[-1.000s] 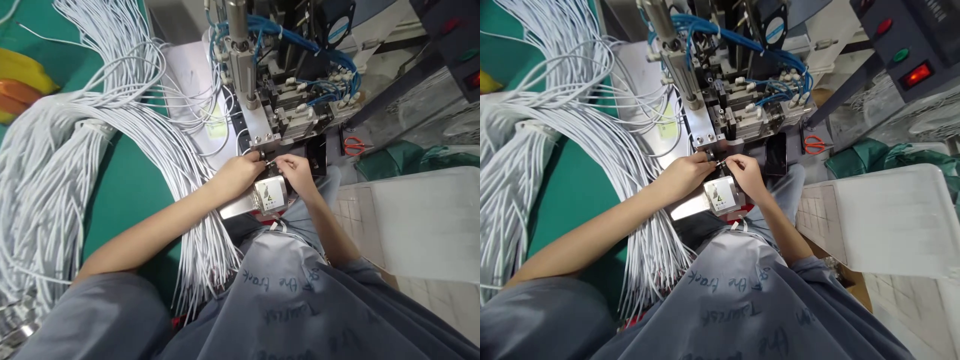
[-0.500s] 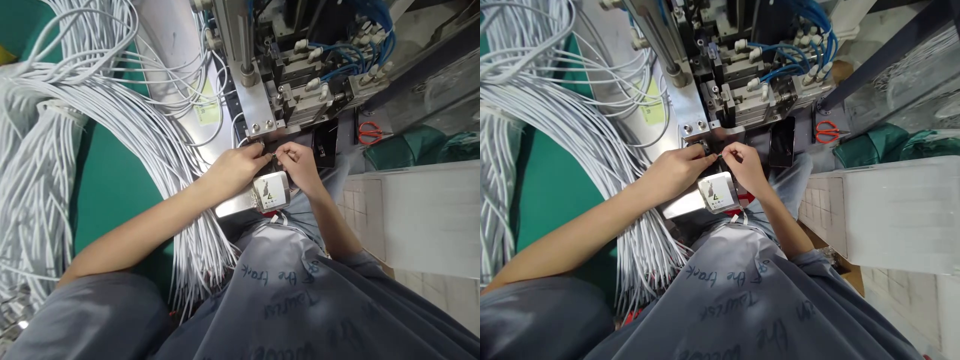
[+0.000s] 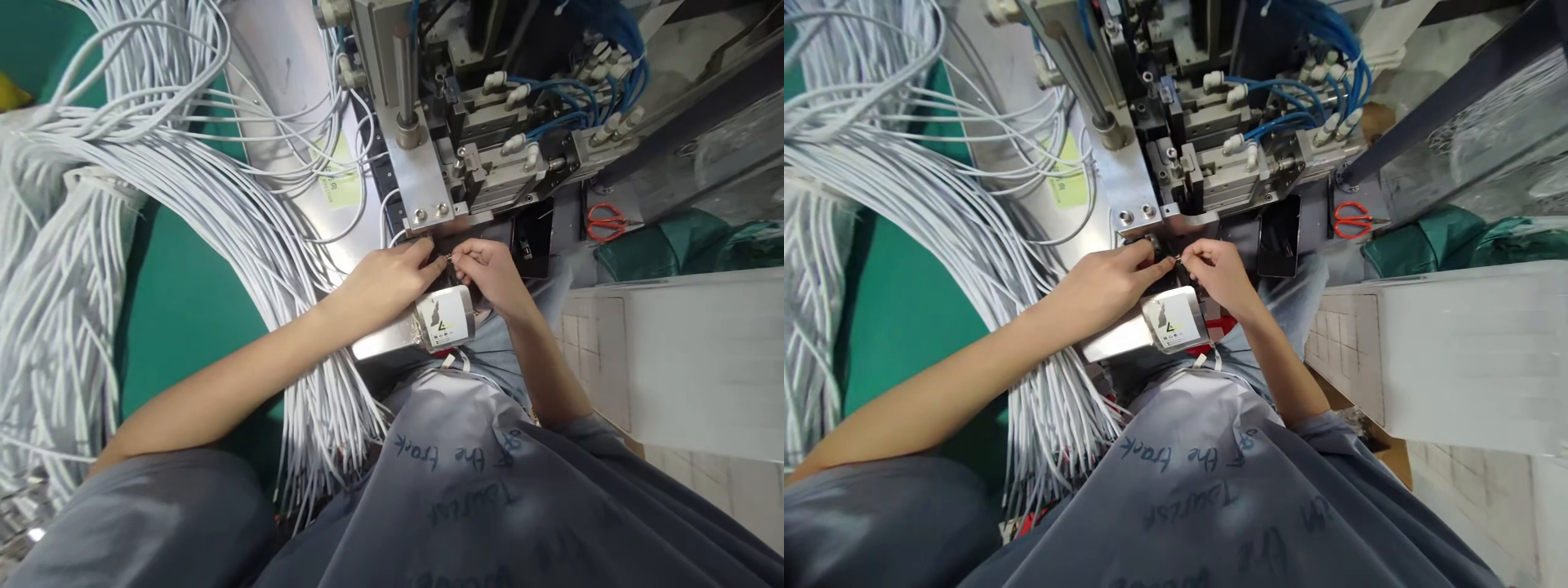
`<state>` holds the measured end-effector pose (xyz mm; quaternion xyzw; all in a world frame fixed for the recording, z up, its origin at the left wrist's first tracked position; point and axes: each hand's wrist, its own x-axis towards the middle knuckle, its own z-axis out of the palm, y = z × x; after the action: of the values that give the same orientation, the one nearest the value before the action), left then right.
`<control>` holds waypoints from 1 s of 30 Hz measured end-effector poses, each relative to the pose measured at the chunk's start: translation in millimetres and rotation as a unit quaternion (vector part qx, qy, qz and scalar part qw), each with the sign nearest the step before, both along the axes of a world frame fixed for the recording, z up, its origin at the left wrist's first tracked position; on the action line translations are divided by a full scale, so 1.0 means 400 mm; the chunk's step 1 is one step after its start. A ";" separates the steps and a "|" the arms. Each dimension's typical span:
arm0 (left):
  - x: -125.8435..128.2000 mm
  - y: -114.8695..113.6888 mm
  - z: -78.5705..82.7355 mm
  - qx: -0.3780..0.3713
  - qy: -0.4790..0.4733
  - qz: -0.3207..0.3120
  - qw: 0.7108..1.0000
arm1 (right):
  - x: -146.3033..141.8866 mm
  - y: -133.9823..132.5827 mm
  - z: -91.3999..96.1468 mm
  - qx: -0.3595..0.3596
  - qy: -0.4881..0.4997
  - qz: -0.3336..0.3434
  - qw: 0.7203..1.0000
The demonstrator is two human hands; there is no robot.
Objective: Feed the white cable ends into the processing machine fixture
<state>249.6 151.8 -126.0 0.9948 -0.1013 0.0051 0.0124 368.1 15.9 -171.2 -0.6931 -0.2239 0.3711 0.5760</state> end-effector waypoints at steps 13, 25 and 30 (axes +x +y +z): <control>-0.005 -0.003 0.001 0.009 0.014 0.006 1.000 | -0.014 0.011 -0.014 0.009 0.040 -0.008 0.999; -0.034 -0.010 0.048 0.036 0.056 0.080 0.995 | -0.009 0.004 -0.050 0.041 -0.129 0.043 0.990; -0.034 -0.009 0.043 0.020 0.043 0.072 0.996 | -0.027 -0.019 -0.012 0.016 -0.249 -0.013 0.968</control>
<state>235.9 148.2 -109.0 0.9988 -0.0291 -0.0385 -0.0033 357.3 8.2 -175.8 -0.7571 -0.3572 0.1760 0.5179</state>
